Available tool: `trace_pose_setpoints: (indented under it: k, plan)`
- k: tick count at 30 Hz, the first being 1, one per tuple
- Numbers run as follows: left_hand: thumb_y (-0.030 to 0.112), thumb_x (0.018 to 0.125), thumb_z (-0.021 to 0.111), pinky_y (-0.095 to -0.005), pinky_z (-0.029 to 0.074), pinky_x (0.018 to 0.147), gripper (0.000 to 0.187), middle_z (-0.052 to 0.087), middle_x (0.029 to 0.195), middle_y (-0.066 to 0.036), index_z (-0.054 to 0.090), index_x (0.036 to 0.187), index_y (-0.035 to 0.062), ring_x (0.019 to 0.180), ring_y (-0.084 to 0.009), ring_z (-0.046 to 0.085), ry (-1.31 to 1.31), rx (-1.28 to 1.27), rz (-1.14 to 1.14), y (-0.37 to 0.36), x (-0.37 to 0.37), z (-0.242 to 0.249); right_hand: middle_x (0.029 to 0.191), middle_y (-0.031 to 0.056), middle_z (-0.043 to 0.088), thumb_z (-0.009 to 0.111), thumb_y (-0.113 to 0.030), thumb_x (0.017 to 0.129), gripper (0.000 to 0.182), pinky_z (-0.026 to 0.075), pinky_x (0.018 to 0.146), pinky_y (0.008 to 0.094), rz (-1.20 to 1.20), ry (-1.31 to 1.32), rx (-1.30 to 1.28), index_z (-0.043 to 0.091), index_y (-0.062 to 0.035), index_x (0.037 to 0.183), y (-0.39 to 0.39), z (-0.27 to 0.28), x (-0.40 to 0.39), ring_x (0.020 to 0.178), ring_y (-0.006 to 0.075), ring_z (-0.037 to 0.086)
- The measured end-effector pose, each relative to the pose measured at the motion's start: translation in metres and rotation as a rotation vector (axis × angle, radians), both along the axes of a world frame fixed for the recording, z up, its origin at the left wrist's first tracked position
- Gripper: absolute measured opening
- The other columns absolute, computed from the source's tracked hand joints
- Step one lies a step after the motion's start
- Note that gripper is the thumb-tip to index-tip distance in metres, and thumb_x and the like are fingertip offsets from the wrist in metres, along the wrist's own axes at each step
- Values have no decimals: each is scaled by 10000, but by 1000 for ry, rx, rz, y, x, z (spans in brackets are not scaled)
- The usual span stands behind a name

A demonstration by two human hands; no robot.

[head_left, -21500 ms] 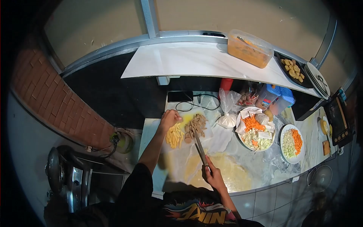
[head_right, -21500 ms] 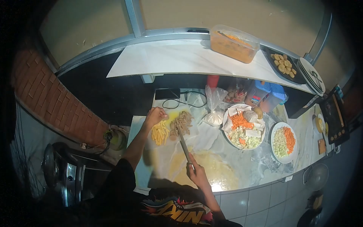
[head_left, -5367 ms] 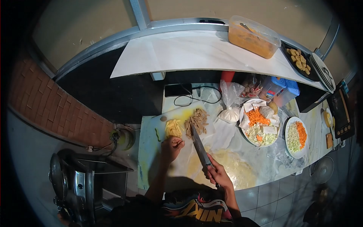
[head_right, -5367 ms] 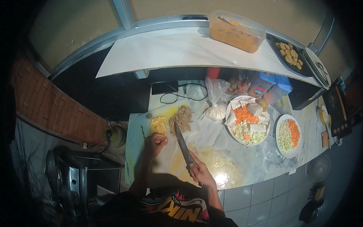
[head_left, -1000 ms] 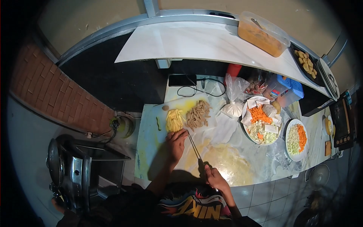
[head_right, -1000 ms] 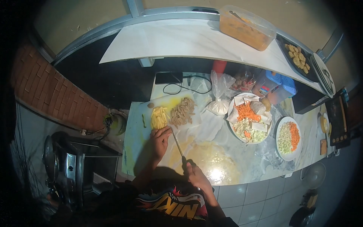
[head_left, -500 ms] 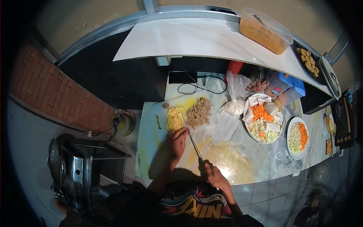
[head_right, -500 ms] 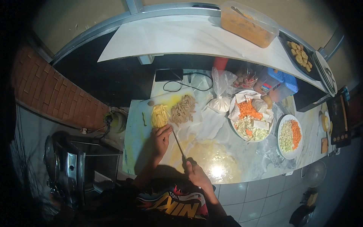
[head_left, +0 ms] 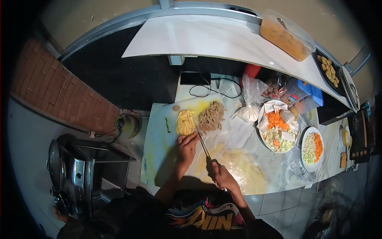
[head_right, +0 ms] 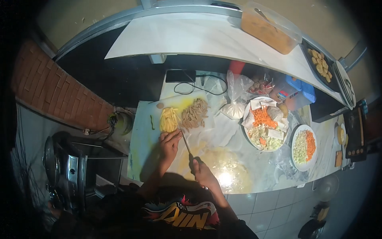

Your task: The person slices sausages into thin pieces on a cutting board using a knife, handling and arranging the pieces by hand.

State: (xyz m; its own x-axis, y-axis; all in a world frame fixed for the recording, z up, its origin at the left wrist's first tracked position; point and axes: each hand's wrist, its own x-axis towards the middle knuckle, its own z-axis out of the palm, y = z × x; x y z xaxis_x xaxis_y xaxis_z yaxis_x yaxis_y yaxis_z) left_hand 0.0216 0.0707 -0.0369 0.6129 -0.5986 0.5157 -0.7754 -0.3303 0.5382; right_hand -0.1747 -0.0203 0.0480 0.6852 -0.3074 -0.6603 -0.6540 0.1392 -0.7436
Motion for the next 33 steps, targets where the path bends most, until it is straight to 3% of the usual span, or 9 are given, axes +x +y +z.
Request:
trace_pose_setpoints:
  k: [3, 21, 24, 27, 30, 33]
  plan:
    - [116, 894, 745, -384, 451, 877, 239, 755, 1228, 30, 825, 1115, 159, 1003, -234, 590, -16, 24, 11, 1, 0, 3, 524, 59, 487, 319, -527, 1124, 671, 389, 356, 349, 28, -17, 29, 527, 24, 804, -4, 4, 0, 352, 174, 462]
    - [88, 918, 687, -387, 465, 865, 283, 752, 1243, 9, 790, 1181, 103, 979, -248, 599, -17, 41, 15, 3, 0, -2, 583, 92, 561, 326, -596, 1103, 736, 440, 411, 348, 26, 73, -21, 560, 32, 798, 12, 10, -27, 411, 190, 530]
    - [90, 916, 686, -387, 467, 864, 286, 752, 1242, 8, 790, 1183, 102, 979, -250, 599, -4, 39, 13, 3, 0, -2, 531, 71, 519, 369, -605, 1094, 739, 402, 394, 325, -40, 55, -29, 511, -8, 682, 16, 17, -26, 390, 160, 491]
    - [92, 914, 689, -388, 468, 861, 288, 754, 1238, 7, 790, 1184, 101, 980, -250, 599, 6, 28, 9, 3, 0, -3, 608, 137, 608, 326, -594, 1103, 762, 487, 472, 384, 50, 62, -53, 591, 59, 814, 13, 6, -30, 469, 241, 601]
    - [94, 911, 694, -390, 468, 856, 284, 757, 1230, 5, 792, 1177, 98, 975, -251, 600, -4, 16, 8, 3, 0, -3, 535, 89, 546, 362, -605, 1096, 753, 423, 412, 338, -2, 13, -104, 531, 2, 684, 16, 2, -30, 406, 179, 523]
    - [93, 908, 700, -391, 469, 848, 272, 762, 1220, 0, 797, 1162, 94, 961, -252, 603, -13, 15, 10, 2, 1, -4, 529, 111, 555, 358, -583, 1105, 756, 435, 418, 356, 16, -14, -190, 540, 12, 677, 18, 2, -28, 401, 197, 537]
